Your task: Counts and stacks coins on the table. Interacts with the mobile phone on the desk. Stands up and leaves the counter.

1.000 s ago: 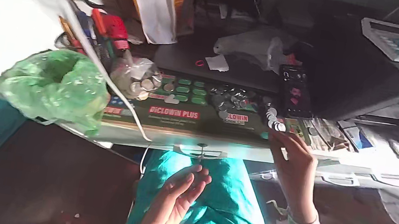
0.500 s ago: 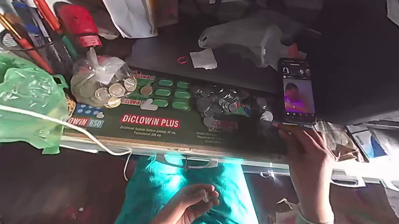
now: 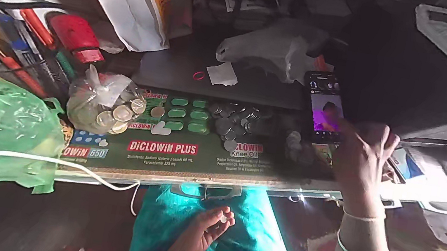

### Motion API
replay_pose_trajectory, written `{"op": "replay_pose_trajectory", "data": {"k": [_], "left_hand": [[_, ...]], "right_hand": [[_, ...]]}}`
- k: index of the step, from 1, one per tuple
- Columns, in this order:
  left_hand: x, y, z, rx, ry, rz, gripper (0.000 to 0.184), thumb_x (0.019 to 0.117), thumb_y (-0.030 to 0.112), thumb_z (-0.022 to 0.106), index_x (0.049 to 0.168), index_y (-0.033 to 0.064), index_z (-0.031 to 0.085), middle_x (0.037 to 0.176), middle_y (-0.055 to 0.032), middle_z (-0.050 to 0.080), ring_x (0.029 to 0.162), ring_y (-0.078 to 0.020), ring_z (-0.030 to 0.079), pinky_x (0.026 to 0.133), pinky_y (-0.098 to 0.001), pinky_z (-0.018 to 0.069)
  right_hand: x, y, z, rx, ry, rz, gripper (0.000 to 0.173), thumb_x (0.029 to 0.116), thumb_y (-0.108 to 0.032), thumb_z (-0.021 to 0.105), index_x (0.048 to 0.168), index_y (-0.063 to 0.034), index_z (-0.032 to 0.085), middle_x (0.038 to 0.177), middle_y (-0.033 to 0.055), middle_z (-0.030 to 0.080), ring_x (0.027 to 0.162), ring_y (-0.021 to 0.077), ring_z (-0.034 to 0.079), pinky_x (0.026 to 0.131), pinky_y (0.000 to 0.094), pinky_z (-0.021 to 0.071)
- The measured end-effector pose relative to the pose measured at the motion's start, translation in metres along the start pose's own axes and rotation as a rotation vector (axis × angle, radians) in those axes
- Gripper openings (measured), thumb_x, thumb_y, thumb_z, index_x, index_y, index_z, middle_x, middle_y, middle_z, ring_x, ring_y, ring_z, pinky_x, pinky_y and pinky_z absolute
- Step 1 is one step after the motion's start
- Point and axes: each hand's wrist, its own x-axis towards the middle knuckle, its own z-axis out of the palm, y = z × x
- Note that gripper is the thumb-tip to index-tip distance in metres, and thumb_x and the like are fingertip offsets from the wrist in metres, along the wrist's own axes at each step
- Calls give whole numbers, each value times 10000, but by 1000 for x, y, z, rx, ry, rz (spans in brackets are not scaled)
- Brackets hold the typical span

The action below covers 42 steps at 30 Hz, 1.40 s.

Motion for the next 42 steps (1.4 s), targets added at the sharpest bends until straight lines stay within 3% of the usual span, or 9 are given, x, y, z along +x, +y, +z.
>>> {"op": "replay_pose_trajectory", "data": {"k": [4, 5, 8, 11, 20, 26, 31, 38, 42], "left_hand": [[6, -1, 2, 12, 22, -14, 270, 1057, 18, 421, 1163, -9, 668, 1087, -118, 747, 1018, -210, 736, 933, -323, 595], [7, -1, 1, 24, 28, -8, 276, 1058, 18, 417, 1166, -7, 670, 1084, -113, 749, 1011, -205, 738, 930, -320, 596], [8, -2, 0, 31, 42, -8, 287, 1064, 21, 403, 1178, -9, 665, 1089, -109, 747, 1018, -200, 734, 937, -314, 591], [9, 0, 2, 7, 87, -25, 271, 1062, 15, 416, 1159, -14, 668, 1073, -116, 749, 1005, -207, 738, 929, -316, 594], [12, 0, 5, 16, 107, -32, 267, 1066, 24, 421, 1174, -20, 661, 1075, -124, 746, 1012, -213, 735, 933, -322, 592], [12, 0, 6, 12, 116, -36, 265, 1066, 18, 417, 1161, -17, 662, 1067, -121, 747, 1004, -208, 736, 926, -316, 593], [13, 1, 4, -16, 112, -35, 261, 1067, 18, 416, 1161, -20, 656, 1073, -126, 742, 1004, -214, 735, 921, -323, 596], [14, 1, 4, 3, 111, -43, 252, 1062, 13, 421, 1166, -19, 649, 1082, -128, 735, 1006, -209, 729, 920, -318, 593], [16, 2, 6, -8, 109, -53, 254, 1064, 12, 421, 1165, -26, 652, 1097, -133, 732, 1020, -219, 726, 929, -324, 589]], "right_hand": [[12, -2, 7, 9, 51, 13, 484, 941, -27, 616, 1386, -212, 657, 1280, 320, 536, 1217, 538, 478, 993, 690, 381], [11, -2, 8, 36, 126, -9, 467, 934, -4, 565, 1347, -185, 686, 1238, 307, 555, 1186, 519, 495, 1003, 661, 377], [3, 1, 8, 111, 291, -73, 302, 935, 6, 519, 1065, -60, 783, 1129, 308, 587, 1126, 492, 515, 1018, 604, 356], [-1, 4, 8, 126, 269, -66, 297, 939, 18, 512, 968, -69, 795, 1107, 282, 598, 1125, 463, 521, 1015, 578, 369], [-1, 4, 12, 105, 191, -50, 317, 926, 32, 509, 976, -83, 799, 1111, 269, 614, 1115, 464, 532, 990, 596, 385], [0, 3, 13, 46, 134, -3, 494, 930, 50, 488, 1307, -168, 723, 1189, 280, 583, 1147, 485, 514, 978, 614, 398], [-1, 5, 13, 83, 184, -43, 368, 925, 41, 491, 1063, -102, 801, 1121, 275, 613, 1133, 480, 525, 996, 607, 382], [0, 4, 14, 48, 121, -2, 488, 938, 46, 489, 1271, -202, 746, 1164, 267, 594, 1151, 476, 518, 999, 617, 389], [0, 1, 8, 74, 212, -26, 406, 960, 21, 484, 1226, -117, 757, 1129, 294, 608, 1124, 494, 530, 1006, 606, 380]]}}
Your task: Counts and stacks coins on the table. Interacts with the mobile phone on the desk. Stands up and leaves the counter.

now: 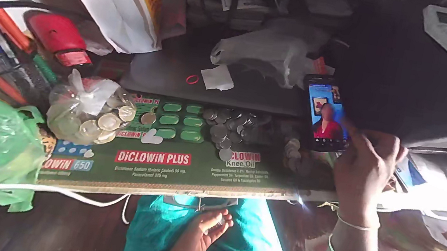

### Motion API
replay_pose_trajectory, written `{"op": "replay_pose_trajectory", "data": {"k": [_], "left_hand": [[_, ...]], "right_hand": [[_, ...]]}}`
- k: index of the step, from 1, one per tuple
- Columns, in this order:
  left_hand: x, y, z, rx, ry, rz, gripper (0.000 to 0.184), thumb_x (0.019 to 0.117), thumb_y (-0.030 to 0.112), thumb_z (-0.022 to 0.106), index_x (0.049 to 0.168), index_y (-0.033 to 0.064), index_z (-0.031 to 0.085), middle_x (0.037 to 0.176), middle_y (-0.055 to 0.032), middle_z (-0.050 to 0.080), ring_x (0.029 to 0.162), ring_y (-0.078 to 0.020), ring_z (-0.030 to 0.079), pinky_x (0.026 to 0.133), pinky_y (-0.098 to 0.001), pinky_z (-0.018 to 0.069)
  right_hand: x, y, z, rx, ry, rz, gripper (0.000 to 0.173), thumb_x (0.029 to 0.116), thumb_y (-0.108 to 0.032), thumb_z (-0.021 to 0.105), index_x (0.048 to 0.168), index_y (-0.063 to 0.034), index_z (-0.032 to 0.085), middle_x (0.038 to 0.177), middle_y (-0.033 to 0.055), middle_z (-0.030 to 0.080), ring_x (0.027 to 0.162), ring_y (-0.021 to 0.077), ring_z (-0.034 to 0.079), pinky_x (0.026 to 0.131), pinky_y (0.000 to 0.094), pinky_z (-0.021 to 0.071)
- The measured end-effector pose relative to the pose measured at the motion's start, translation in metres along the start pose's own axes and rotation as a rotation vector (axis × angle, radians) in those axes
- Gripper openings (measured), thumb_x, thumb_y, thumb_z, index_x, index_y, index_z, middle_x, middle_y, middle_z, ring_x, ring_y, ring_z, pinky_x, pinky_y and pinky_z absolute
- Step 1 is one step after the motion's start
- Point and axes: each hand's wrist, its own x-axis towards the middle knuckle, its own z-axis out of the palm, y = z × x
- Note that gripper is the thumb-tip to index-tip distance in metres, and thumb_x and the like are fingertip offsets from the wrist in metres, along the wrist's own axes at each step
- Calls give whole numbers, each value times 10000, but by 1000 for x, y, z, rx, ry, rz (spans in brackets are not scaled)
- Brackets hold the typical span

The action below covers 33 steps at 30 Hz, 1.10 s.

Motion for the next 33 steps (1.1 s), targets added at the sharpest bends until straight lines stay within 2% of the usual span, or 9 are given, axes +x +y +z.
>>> {"op": "replay_pose_trajectory", "data": {"k": [5, 7, 10, 14, 17, 22, 24, 29, 33], "left_hand": [[-8, 3, -2, -6, -73, 8, 253, 1058, 19, 433, 1170, -9, 659, 1091, -116, 739, 1026, -210, 727, 932, -324, 587], [-7, 0, -6, -9, -136, 22, 253, 1053, 32, 449, 1182, 0, 664, 1104, -109, 739, 1039, -201, 723, 945, -320, 581], [-7, -2, -9, 13, -164, 28, 248, 1056, 43, 453, 1204, 3, 648, 1115, -105, 731, 1051, -202, 716, 957, -326, 576], [-13, 4, 0, 13, -116, 29, 241, 1057, 33, 442, 1119, 33, 675, 1025, -67, 749, 981, -172, 733, 924, -312, 588], [-19, 8, 3, -17, -106, 38, 261, 1053, 11, 428, 1085, 43, 685, 988, -54, 756, 948, -156, 739, 907, -298, 592], [-27, 9, -6, -62, -259, 52, 263, 1058, 54, 437, 1165, 48, 678, 1098, -85, 745, 1025, -178, 730, 918, -290, 588], [-31, 10, -4, -82, -314, 55, 253, 1054, 65, 468, 1156, 58, 699, 1100, -85, 751, 1016, -173, 736, 901, -275, 595], [-22, 6, -10, -45, -219, 52, 276, 1048, 51, 431, 1162, 30, 681, 1104, -101, 744, 1022, -180, 730, 919, -286, 589], [-14, 4, -12, -27, -147, 50, 281, 1051, 47, 424, 1170, 15, 677, 1120, -110, 739, 1029, -186, 729, 920, -289, 592]], "right_hand": [[-16, -26, -7, 52, 76, -100, 303, 1001, -43, 510, 1169, -26, 761, 1085, 327, 642, 1091, 489, 578, 1034, 598, 378], [-33, -53, -10, 141, 13, -176, 265, 989, -96, 549, 1112, -12, 768, 1032, 264, 682, 1020, 403, 620, 980, 551, 416], [-60, -96, -4, 336, -150, -285, 248, 995, -240, 622, 1134, -107, 778, 995, 163, 677, 952, 275, 581, 894, 432, 409], [-72, -125, 9, 281, -324, -428, 540, 977, -571, 575, 1270, -150, 743, 1013, 165, 656, 879, 311, 556, 766, 460, 406], [-79, -126, 6, 208, -344, -489, 627, 950, -633, 559, 1278, -127, 733, 1000, 148, 676, 856, 310, 571, 741, 437, 422], [-99, -105, -2, 383, -290, -560, 186, 991, -200, 675, 1156, -155, 748, 1057, 64, 672, 931, 210, 566, 838, 349, 404], [-103, -95, -3, 469, -241, -590, 169, 987, -99, 654, 1119, -136, 754, 1045, 48, 684, 927, 181, 570, 850, 316, 419], [-92, -69, -12, 419, 31, -478, 11, 932, -105, 733, 940, -99, 730, 911, 55, 689, 871, 153, 619, 819, 261, 494], [-77, -34, -21, 224, 183, -349, 50, 908, -99, 755, 887, -57, 771, 840, 97, 711, 850, 167, 638, 822, 253, 497]]}}
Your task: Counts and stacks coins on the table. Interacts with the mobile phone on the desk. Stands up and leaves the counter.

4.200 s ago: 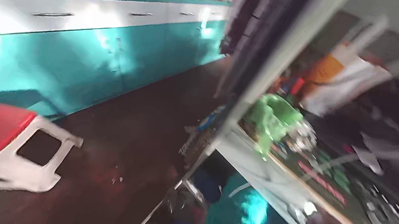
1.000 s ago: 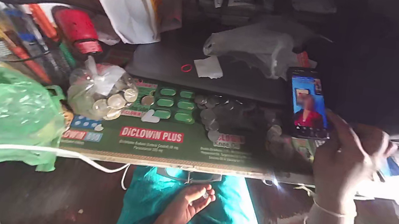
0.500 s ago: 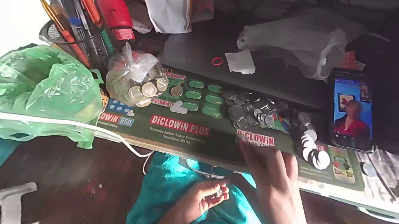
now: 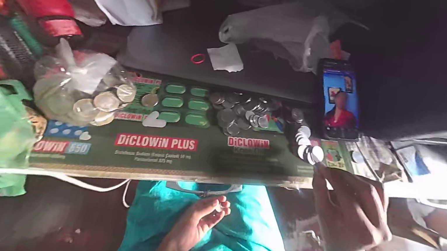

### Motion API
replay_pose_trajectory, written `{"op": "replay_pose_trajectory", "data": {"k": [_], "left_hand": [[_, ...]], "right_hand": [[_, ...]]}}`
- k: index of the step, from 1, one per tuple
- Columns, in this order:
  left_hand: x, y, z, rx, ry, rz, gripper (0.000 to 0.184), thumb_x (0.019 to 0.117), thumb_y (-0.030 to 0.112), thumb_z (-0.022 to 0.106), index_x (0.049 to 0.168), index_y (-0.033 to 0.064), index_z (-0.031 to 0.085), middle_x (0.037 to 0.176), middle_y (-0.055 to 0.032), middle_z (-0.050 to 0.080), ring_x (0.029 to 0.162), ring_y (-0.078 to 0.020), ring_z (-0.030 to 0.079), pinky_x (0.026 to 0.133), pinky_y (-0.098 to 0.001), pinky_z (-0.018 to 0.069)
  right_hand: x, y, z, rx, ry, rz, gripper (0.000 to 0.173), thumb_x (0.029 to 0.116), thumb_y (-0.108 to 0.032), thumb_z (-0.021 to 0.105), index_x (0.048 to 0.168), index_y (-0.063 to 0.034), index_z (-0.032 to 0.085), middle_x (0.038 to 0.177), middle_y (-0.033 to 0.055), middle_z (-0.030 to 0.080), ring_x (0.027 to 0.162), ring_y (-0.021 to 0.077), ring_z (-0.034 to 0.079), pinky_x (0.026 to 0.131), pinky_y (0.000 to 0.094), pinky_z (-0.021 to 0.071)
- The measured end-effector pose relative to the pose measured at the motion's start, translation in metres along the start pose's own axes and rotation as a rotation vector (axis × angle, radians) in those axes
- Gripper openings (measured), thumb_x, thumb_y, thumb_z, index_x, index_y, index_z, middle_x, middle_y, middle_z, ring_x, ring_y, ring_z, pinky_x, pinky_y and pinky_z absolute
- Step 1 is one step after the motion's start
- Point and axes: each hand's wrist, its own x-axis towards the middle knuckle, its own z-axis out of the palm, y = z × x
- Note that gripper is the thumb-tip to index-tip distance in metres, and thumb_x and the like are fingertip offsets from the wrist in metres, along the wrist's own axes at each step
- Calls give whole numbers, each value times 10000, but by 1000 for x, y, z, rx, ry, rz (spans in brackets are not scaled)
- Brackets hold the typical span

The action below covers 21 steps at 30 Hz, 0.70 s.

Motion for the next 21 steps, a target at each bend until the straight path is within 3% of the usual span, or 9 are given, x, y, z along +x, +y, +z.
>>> {"op": "replay_pose_trajectory", "data": {"k": [4, 8, 18, 21], "left_hand": [[4, 0, 1, 12, -5, -7, 278, 1048, 52, 435, 1160, 16, 686, 1115, -114, 742, 1030, -191, 731, 922, -292, 593], [6, -2, 1, -3, -9, -15, 275, 1045, 45, 441, 1152, 12, 692, 1114, -119, 744, 1032, -198, 732, 930, -300, 592], [14, -4, -1, -28, 53, -29, 262, 1055, 24, 441, 1152, -11, 681, 1090, -130, 749, 1010, -213, 740, 923, -318, 597], [18, -6, 3, 94, 156, -13, 212, 1050, 9, 458, 1138, -23, 648, 1064, -114, 740, 966, -198, 739, 892, -322, 606]], "right_hand": [[-6, 22, -6, -76, -54, 8, 66, 912, -102, 748, 922, -61, 799, 856, 112, 724, 849, 195, 634, 820, 280, 486], [-7, 23, -11, -76, -226, 50, 147, 978, -126, 672, 1035, -84, 801, 939, 127, 722, 915, 256, 617, 869, 372, 448], [7, 14, -5, -54, -233, 107, 207, 982, -236, 680, 1057, -86, 800, 935, 132, 704, 916, 235, 597, 868, 340, 439], [23, 30, -7, -114, -248, 124, 317, 1003, -310, 625, 1087, -53, 791, 983, 186, 710, 941, 333, 614, 891, 469, 445]]}}
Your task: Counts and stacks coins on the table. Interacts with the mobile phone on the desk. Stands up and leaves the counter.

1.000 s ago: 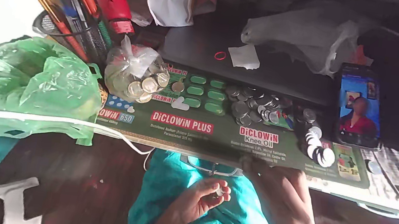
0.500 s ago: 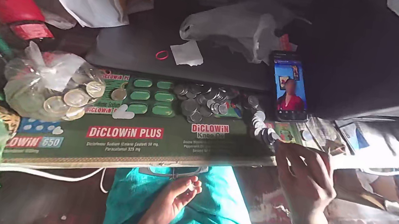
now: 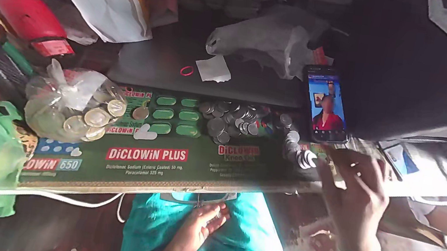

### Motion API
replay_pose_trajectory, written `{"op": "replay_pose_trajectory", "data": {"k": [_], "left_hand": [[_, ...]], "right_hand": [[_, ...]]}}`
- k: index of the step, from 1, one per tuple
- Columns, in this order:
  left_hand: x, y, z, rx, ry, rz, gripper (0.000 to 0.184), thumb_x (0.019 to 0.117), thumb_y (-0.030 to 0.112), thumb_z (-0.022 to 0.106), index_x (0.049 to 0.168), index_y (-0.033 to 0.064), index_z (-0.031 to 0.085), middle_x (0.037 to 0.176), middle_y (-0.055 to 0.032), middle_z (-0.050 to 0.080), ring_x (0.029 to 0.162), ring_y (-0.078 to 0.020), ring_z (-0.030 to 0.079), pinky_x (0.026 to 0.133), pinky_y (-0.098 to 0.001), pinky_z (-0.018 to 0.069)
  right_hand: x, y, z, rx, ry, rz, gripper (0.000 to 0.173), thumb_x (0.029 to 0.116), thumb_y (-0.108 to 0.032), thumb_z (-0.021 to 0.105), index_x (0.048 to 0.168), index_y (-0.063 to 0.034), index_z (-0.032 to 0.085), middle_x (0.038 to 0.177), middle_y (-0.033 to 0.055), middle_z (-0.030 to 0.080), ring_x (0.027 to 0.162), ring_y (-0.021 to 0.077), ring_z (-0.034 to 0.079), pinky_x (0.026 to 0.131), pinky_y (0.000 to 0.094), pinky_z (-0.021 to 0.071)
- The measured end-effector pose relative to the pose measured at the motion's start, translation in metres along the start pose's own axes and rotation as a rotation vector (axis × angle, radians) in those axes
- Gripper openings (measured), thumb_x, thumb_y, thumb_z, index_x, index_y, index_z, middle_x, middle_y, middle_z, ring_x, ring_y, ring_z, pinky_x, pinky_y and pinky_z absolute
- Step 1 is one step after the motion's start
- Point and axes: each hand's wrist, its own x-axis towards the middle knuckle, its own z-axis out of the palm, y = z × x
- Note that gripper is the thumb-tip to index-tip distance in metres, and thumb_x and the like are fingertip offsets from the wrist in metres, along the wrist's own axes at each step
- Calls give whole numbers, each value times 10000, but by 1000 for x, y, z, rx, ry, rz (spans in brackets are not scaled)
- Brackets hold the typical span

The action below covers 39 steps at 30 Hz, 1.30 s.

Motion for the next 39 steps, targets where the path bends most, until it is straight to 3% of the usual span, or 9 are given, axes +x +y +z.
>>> {"op": "replay_pose_trajectory", "data": {"k": [2, 5, 8, 13, 18, 24, 32, 35, 39], "left_hand": [[2, -2, 0, 65, 38, 12, 196, 1049, 15, 473, 1145, -32, 637, 1052, -108, 736, 952, -190, 737, 877, -323, 608], [4, -1, 1, 69, 70, 11, 188, 1049, 10, 473, 1147, -40, 624, 1043, -115, 735, 950, -197, 736, 873, -329, 609], [4, 0, 3, 90, 81, 23, 182, 1047, 20, 492, 1179, -44, 601, 1069, -125, 729, 972, -206, 735, 890, -340, 606], [2, 1, 4, 116, 85, 23, 211, 1050, 33, 496, 1218, -57, 586, 1100, -136, 718, 995, -210, 725, 909, -348, 595], [5, 1, 3, 108, 83, 13, 183, 1045, 41, 519, 1191, -39, 596, 1075, -122, 727, 982, -202, 730, 899, -342, 601], [7, -1, 3, 106, 66, 26, 167, 1046, 38, 510, 1152, -26, 622, 1047, -107, 732, 964, -198, 732, 901, -350, 603], [7, 1, 6, 134, 77, 23, 178, 1049, 32, 494, 1157, -26, 624, 1032, -97, 736, 966, -188, 731, 902, -342, 600], [7, 1, 7, 131, 89, 14, 181, 1050, 32, 493, 1165, -29, 619, 1044, -101, 734, 970, -190, 730, 905, -342, 599], [8, 0, 4, 131, 85, 18, 182, 1052, 45, 498, 1152, -28, 631, 1041, -101, 737, 975, -192, 732, 906, -344, 602]], "right_hand": [[13, 14, -1, -36, -22, 43, 438, 1035, -397, 535, 1139, -40, 766, 1116, 210, 717, 1067, 406, 621, 995, 565, 416], [30, 27, 4, -49, -96, 92, 584, 1045, -515, 428, 1224, -42, 720, 1270, 207, 673, 1202, 450, 570, 1080, 621, 342], [38, 32, 13, -43, -97, 94, 666, 1037, -593, 392, 1214, -46, 730, 1257, 250, 636, 1217, 478, 533, 1088, 642, 319], [43, 35, 23, -68, -68, 140, 673, 1048, -559, 317, 1123, -61, 763, 1191, 315, 591, 1161, 519, 511, 1057, 661, 316], [43, 31, 24, -112, -73, 199, 704, 1045, -574, 238, 1332, -130, 702, 1237, 359, 571, 1189, 573, 489, 1048, 697, 309], [40, 30, 21, -61, 40, 119, 772, 1063, -579, 221, 1002, -39, 770, 1047, 322, 611, 1058, 468, 546, 1013, 576, 345], [39, 30, 22, -57, 21, 130, 775, 1061, -571, 216, 975, -38, 773, 1073, 328, 618, 1071, 483, 548, 1000, 596, 359], [39, 31, 23, -65, 0, 147, 809, 1048, -623, 203, 1041, -59, 783, 1085, 321, 615, 1072, 481, 545, 1008, 602, 354], [38, 32, 24, -83, -22, 164, 821, 1038, -640, 169, 1267, -88, 731, 1149, 334, 598, 1120, 502, 527, 1015, 629, 345]]}}
